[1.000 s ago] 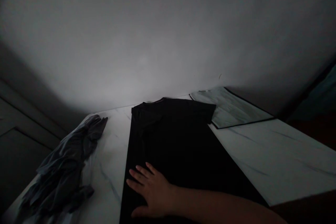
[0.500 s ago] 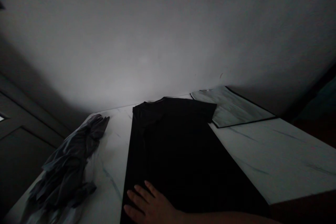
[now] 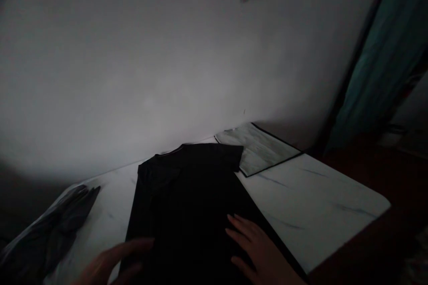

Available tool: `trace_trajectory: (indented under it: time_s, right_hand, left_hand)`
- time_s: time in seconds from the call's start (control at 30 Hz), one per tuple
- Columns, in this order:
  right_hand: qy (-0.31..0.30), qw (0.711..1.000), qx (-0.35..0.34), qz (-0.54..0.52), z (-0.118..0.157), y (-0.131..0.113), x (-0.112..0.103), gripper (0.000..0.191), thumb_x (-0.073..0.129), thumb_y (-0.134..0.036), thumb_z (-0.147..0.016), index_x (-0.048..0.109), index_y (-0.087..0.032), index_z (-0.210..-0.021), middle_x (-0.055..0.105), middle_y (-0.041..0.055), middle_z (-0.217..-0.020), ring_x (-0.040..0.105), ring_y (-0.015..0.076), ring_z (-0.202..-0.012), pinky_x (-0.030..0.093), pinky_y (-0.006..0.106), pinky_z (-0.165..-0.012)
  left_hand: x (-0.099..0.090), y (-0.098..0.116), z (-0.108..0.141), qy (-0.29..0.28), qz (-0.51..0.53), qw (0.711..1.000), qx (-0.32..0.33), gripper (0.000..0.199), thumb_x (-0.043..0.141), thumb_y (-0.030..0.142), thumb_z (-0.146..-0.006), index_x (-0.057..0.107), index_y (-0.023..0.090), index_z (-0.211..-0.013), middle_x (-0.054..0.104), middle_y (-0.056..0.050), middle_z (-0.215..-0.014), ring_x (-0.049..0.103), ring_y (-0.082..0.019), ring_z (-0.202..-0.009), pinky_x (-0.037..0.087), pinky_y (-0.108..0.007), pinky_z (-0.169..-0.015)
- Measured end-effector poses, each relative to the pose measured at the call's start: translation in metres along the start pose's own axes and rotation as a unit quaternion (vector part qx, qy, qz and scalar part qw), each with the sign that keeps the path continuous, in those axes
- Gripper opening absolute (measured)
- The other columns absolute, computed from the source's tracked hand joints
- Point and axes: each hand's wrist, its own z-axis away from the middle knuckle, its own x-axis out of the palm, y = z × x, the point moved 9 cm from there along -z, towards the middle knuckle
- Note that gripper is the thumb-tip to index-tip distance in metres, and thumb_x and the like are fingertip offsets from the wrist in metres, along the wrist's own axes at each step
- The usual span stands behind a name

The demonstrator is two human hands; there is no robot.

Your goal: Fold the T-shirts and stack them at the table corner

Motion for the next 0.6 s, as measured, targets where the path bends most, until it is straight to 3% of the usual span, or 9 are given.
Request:
trace_trajectory:
  time_s: [0.03, 0.07, 0.13, 0.2, 0.3, 0.37, 0.47, 0.53, 0.6]
  right_hand:
    - [0.0, 1.0, -0.007, 0.005, -0.001, 0.005, -0.002, 0.049, 0.057, -0.049, -0.089, 0.056, -0.034, -0.135, 0.04, 0.0017, -0.151, 0.032, 0.0316, -0.141, 0.027, 0.054, -0.116]
    - [0.0, 1.0, -0.016, 0.006, -0.003, 0.008, -0.004, 0.048, 0.056, -0.048, -0.09, 0.055, -0.034, -0.136, 0.04, 0.0022, -0.151, 0.034, 0.0307, -0.14, 0.029, 0.052, -0.116]
    - [0.004, 0.999, -0.036, 0.007, -0.014, 0.006, -0.01, 0.049, 0.056, -0.045, -0.09, 0.054, -0.032, -0.137, 0.041, 0.0034, -0.151, 0.036, 0.0297, -0.14, 0.031, 0.05, -0.115]
    - [0.004, 0.999, -0.043, 0.019, -0.036, 0.002, -0.017, 0.052, 0.059, -0.041, -0.089, 0.051, -0.029, -0.14, 0.038, 0.0047, -0.152, 0.034, 0.03, -0.14, 0.029, 0.05, -0.116]
    - [-0.022, 0.996, -0.069, 0.056, -0.078, 0.0, -0.021, 0.067, 0.065, -0.04, -0.085, 0.041, -0.026, -0.146, 0.024, 0.0066, -0.158, 0.022, 0.032, -0.145, 0.021, 0.052, -0.118]
    - [-0.058, 0.989, -0.118, 0.064, -0.1, 0.004, -0.017, 0.077, 0.068, -0.047, -0.082, 0.035, -0.027, -0.149, 0.019, 0.0074, -0.158, 0.019, 0.0328, -0.145, 0.016, 0.052, -0.119]
    - [-0.094, 0.984, -0.144, 0.055, -0.114, 0.031, -0.015, 0.076, 0.066, -0.057, -0.082, 0.037, -0.033, -0.147, 0.025, 0.007, -0.156, 0.024, 0.0344, -0.143, 0.016, 0.055, -0.118]
    - [-0.066, 0.989, -0.115, 0.062, -0.116, 0.06, -0.022, 0.075, 0.066, -0.056, -0.082, 0.037, -0.034, -0.147, 0.025, 0.007, -0.156, 0.024, 0.0349, -0.143, 0.019, 0.056, -0.117]
    - [-0.016, 0.993, -0.087, 0.083, -0.113, 0.084, -0.032, 0.073, 0.066, -0.048, -0.083, 0.037, -0.031, -0.148, 0.026, 0.0076, -0.156, 0.024, 0.0331, -0.144, 0.022, 0.052, -0.118]
  left_hand:
    - [0.021, 0.023, -0.037, -0.042, -0.029, 0.998, 0.041, 0.037, 0.078, 0.043, -0.063, 0.073, 0.034, -0.099, 0.075, -0.004, -0.108, 0.067, -0.029, -0.105, 0.05, -0.043, -0.099]
    - [0.051, 0.052, -0.071, -0.101, -0.126, 0.979, 0.126, 0.041, 0.069, 0.044, -0.074, 0.068, 0.033, -0.114, 0.07, -0.004, -0.122, 0.062, -0.028, -0.115, 0.043, -0.045, -0.107]
    - [0.109, 0.089, -0.13, -0.16, -0.278, 0.92, 0.227, 0.048, 0.05, 0.04, -0.088, 0.054, 0.027, -0.133, 0.058, -0.006, -0.14, 0.052, -0.024, -0.129, 0.036, -0.045, -0.113]
    - [0.159, 0.1, -0.185, -0.153, -0.394, 0.876, 0.232, 0.052, 0.043, 0.037, -0.092, 0.045, 0.019, -0.141, 0.043, -0.01, -0.151, 0.042, -0.025, -0.138, 0.033, -0.044, -0.115]
    - [0.214, 0.087, -0.242, -0.111, -0.492, 0.841, 0.194, 0.056, 0.039, 0.037, -0.095, 0.036, 0.014, -0.146, 0.029, -0.012, -0.157, 0.029, -0.03, -0.144, 0.028, -0.048, -0.117]
    - [0.235, 0.071, -0.264, -0.079, -0.518, 0.834, 0.175, 0.057, 0.035, 0.039, -0.096, 0.032, 0.016, -0.148, 0.026, -0.012, -0.158, 0.025, -0.032, -0.145, 0.027, -0.052, -0.117]
    - [0.249, 0.054, -0.281, -0.059, -0.526, 0.833, 0.165, 0.057, 0.031, 0.041, -0.097, 0.03, 0.018, -0.149, 0.025, -0.012, -0.158, 0.024, -0.034, -0.146, 0.025, -0.059, -0.115]
    - [0.252, 0.054, -0.289, -0.076, -0.515, 0.837, 0.165, 0.058, 0.032, 0.042, -0.096, 0.03, 0.019, -0.149, 0.026, -0.012, -0.159, 0.023, -0.034, -0.146, 0.025, -0.06, -0.115]
    - [0.253, 0.065, -0.298, -0.092, -0.495, 0.849, 0.162, 0.055, 0.037, 0.041, -0.095, 0.038, 0.019, -0.145, 0.034, -0.012, -0.156, 0.03, -0.032, -0.144, 0.03, -0.054, -0.115]
